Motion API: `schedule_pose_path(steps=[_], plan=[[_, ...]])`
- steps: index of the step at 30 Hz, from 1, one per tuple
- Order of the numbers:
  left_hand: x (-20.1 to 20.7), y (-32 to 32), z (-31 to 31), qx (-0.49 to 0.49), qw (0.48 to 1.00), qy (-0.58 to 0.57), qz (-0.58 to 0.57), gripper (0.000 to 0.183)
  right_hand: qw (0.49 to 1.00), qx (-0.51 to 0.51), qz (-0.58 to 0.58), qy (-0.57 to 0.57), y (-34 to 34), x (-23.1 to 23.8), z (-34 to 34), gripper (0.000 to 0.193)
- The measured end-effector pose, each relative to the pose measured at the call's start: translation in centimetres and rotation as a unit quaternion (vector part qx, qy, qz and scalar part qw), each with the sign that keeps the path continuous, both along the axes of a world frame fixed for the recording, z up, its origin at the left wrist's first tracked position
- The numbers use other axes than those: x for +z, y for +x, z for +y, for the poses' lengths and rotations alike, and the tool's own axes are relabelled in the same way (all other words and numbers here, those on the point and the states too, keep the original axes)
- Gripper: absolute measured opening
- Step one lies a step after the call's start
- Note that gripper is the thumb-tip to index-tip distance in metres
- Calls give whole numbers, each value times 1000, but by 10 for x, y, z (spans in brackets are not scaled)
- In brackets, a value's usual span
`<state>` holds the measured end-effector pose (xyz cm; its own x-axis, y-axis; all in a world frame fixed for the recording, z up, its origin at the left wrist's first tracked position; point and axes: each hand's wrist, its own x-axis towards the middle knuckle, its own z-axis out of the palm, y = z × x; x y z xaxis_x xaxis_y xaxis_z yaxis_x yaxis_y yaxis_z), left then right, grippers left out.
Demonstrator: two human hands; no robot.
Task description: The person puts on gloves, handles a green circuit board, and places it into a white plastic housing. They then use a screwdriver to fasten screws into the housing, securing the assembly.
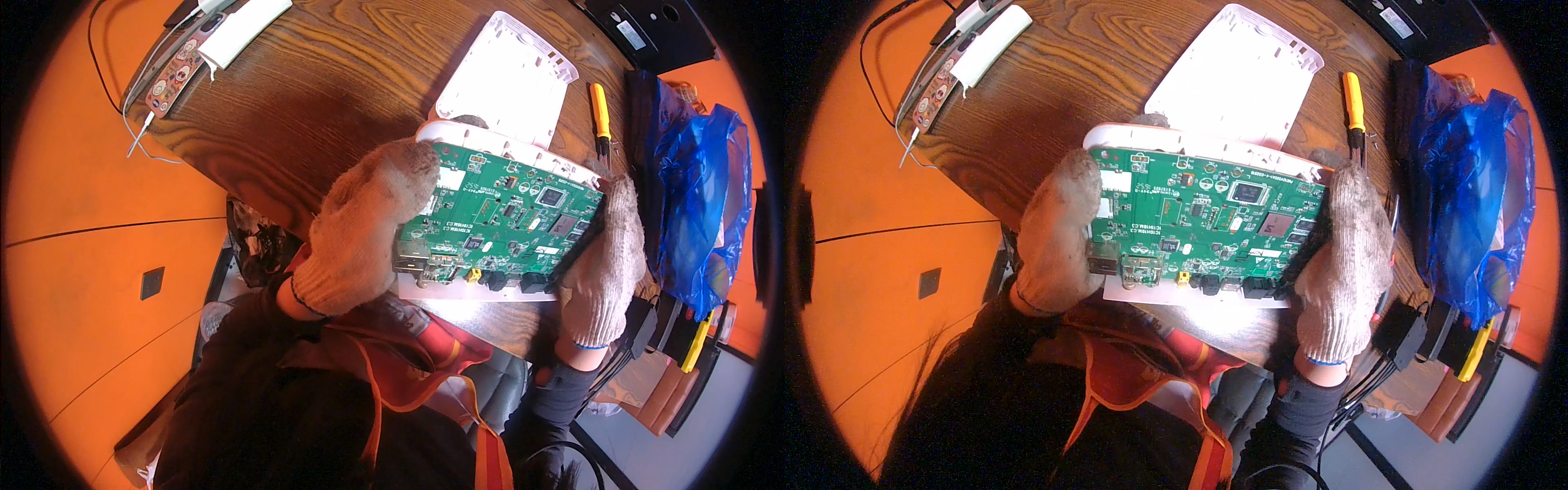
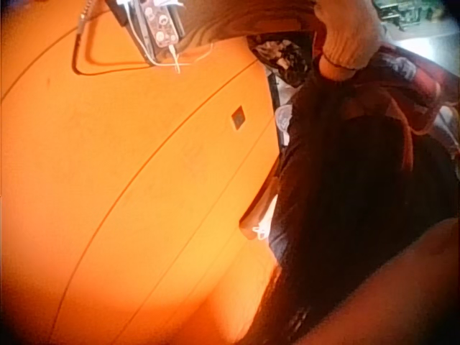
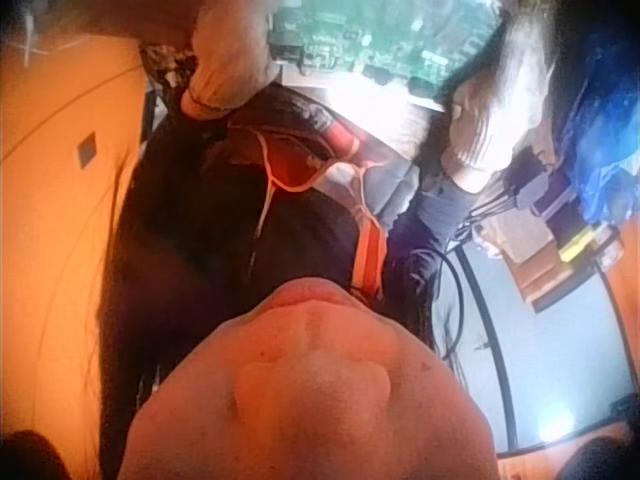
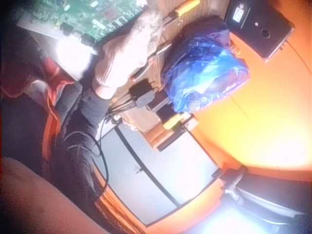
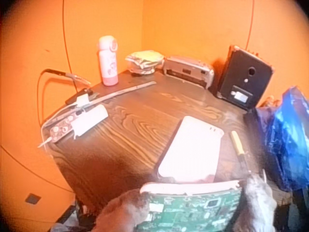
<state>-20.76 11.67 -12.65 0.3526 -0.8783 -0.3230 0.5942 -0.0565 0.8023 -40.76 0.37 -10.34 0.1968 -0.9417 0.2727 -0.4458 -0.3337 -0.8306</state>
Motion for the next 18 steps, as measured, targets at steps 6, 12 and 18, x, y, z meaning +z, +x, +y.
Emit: schedule_pose_path(steps=[6, 12, 18], plan=[[-4, -1, 1, 3, 999, -16, 45, 32, 989, 35, -124, 72, -9, 1, 2, 25], [-4, -6, -2, 13, 991, -16, 129, 29, 991, 61, 33, -112, -9, 1, 4, 35], [-5, -5, 2, 9, 999, -42, -18, 27, 991, 105, -79, 11, -6, 11, 9, 27]])
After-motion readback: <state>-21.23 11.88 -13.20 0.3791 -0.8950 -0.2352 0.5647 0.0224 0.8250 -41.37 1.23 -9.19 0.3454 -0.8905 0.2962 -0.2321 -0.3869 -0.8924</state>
